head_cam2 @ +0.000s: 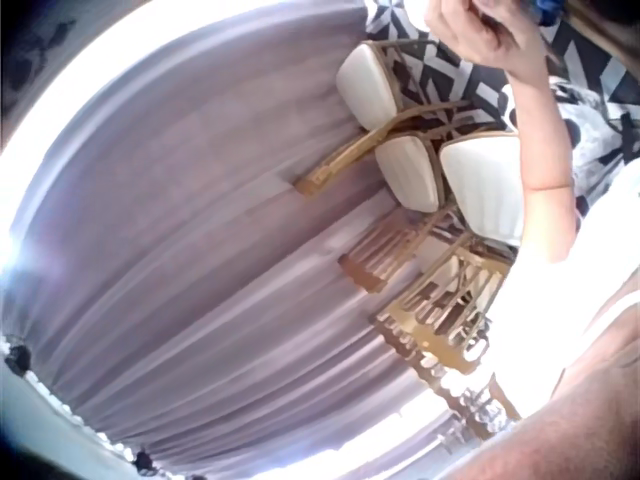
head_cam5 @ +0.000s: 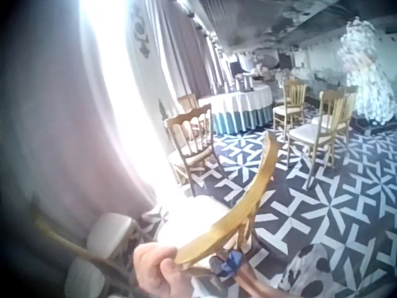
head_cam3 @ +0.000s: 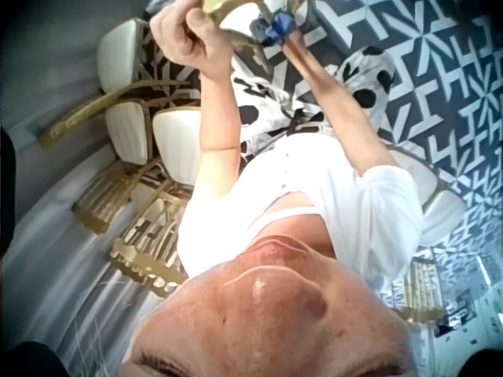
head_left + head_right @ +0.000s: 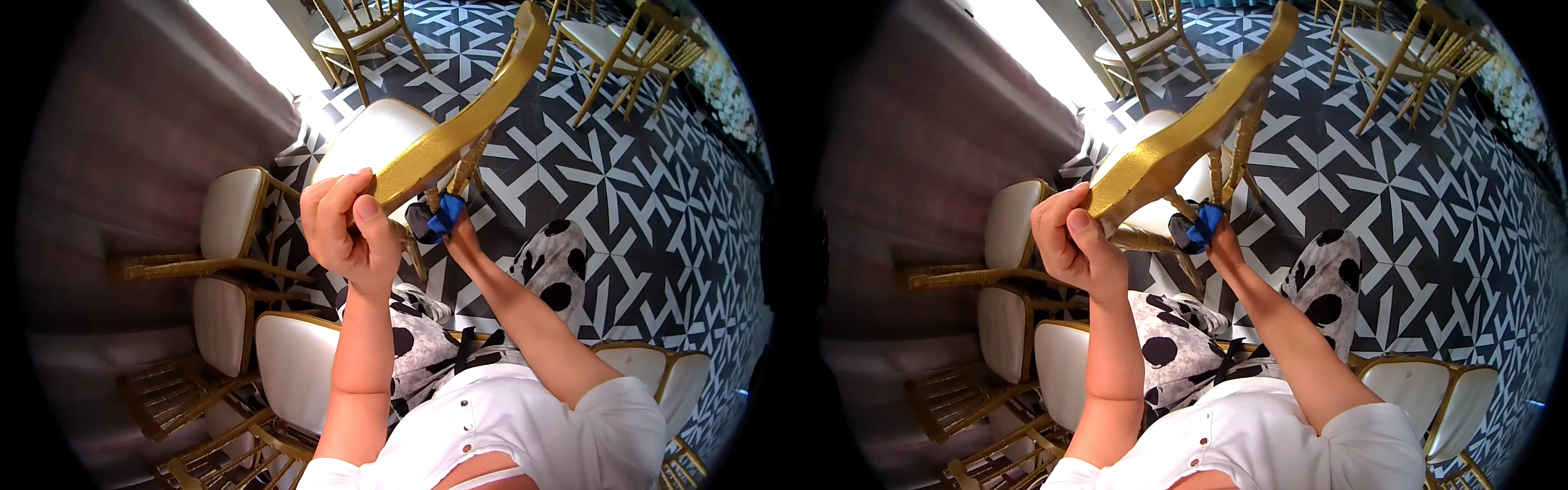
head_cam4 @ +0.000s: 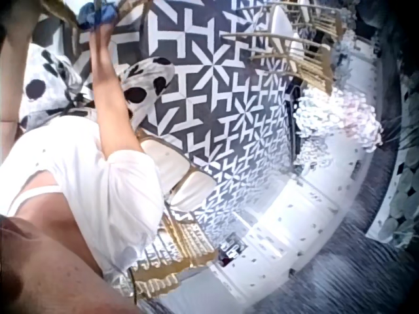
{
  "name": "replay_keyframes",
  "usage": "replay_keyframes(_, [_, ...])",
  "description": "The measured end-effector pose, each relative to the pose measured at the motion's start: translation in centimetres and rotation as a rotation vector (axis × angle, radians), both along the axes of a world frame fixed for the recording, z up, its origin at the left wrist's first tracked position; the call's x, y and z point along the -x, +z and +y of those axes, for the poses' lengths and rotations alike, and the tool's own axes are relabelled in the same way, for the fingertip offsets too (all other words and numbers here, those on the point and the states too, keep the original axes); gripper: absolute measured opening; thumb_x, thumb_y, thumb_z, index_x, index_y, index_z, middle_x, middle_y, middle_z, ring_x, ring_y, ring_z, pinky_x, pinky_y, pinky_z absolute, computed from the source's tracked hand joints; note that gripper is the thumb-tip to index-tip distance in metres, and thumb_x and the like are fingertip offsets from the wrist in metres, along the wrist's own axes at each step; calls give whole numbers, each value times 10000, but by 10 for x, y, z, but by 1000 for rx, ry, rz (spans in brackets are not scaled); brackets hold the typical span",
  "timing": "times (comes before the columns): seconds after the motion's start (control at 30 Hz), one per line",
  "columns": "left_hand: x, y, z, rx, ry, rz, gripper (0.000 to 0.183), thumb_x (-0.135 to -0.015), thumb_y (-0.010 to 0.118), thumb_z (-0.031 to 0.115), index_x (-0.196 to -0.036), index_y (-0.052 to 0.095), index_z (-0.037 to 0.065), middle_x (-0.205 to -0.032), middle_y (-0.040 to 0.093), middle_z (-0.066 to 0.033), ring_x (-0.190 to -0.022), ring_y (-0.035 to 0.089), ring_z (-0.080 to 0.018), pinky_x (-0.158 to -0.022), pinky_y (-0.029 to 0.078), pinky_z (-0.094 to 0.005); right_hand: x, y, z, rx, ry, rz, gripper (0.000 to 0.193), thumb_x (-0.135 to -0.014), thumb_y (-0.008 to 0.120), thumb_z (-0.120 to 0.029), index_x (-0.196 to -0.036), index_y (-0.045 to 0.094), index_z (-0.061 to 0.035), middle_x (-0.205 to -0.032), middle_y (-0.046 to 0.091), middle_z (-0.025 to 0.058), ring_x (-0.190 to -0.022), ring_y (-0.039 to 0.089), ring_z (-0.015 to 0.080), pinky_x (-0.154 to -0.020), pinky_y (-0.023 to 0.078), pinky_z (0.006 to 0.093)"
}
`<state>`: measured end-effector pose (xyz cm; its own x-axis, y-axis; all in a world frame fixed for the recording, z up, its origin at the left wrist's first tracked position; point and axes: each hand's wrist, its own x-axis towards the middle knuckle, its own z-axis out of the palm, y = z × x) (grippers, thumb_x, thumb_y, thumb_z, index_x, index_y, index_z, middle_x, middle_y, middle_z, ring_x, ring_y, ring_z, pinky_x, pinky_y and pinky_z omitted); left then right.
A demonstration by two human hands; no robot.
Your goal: The person wipes the gold-colored frame of a chair with a blue cloth, including the backrest, spindles, and seat frame, then folds the cloth on the chair seat.
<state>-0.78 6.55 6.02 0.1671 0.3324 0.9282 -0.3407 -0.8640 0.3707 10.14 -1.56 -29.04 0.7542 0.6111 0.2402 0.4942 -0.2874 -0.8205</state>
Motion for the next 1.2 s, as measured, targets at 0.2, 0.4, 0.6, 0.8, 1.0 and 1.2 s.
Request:
replay_keyframes(0.2, [-2,0,2,34,-4,-21,152,-927,598,108,-991,679,-5,-900,620,-107,-796,597,-192,-677,470,-272,13,56,-30,-17,-118,77,559,-773,655,-32,-1304,480,-15,-1178,583,209,-1055,587,444,-899,508,455])
replay_keyframes(0.4, [-3,2,-2,85,2,-14,139,-921,607,96,-987,685,2,-908,622,-99,-812,594,-183,-692,461,-269,10,65,-42,-305,-224,441,351,-819,757,-174,-1104,623,-19,-969,675,185,-920,663,331,-827,508,385])
replay_keyframes(0.6, [0,1,-1,99,-32,-7,135,-930,614,94,-1003,682,4,-928,614,-92,-838,577,-176,-716,454,-272,4,112,-31,-71,31,-20,461,-844,676,-138,-1294,579,-145,-1077,654,184,-1069,611,383,-902,486,407])
replay_keyframes(0.8, [1,-1,-3,118,-29,14,143,-936,615,108,-1013,679,6,-946,599,-96,-838,572,-175,-718,449,-269,-20,112,-26,143,135,191,485,-864,637,-121,-1337,543,-175,-1312,579,157,-1197,559,349,-985,466,407])
replay_keyframes(1.0, [-4,-6,-2,10,9,-55,189,-974,586,158,-1030,680,4,-964,597,-105,-869,572,-201,-736,447,-280,17,78,-26,-94,-29,-11,502,-869,612,-72,-1363,541,-118,-1355,572,145,-1222,556,331,-1002,464,380])
replay_keyframes(1.2, [8,-26,-17,-165,356,-95,296,-1017,514,202,-1203,580,-19,-1368,421,-218,-1276,462,-362,-1032,411,-464,33,79,-37,-70,-16,83,450,-902,555,-116,-1352,547,-118,-1328,588,165,-1177,579,345,-946,491,372])
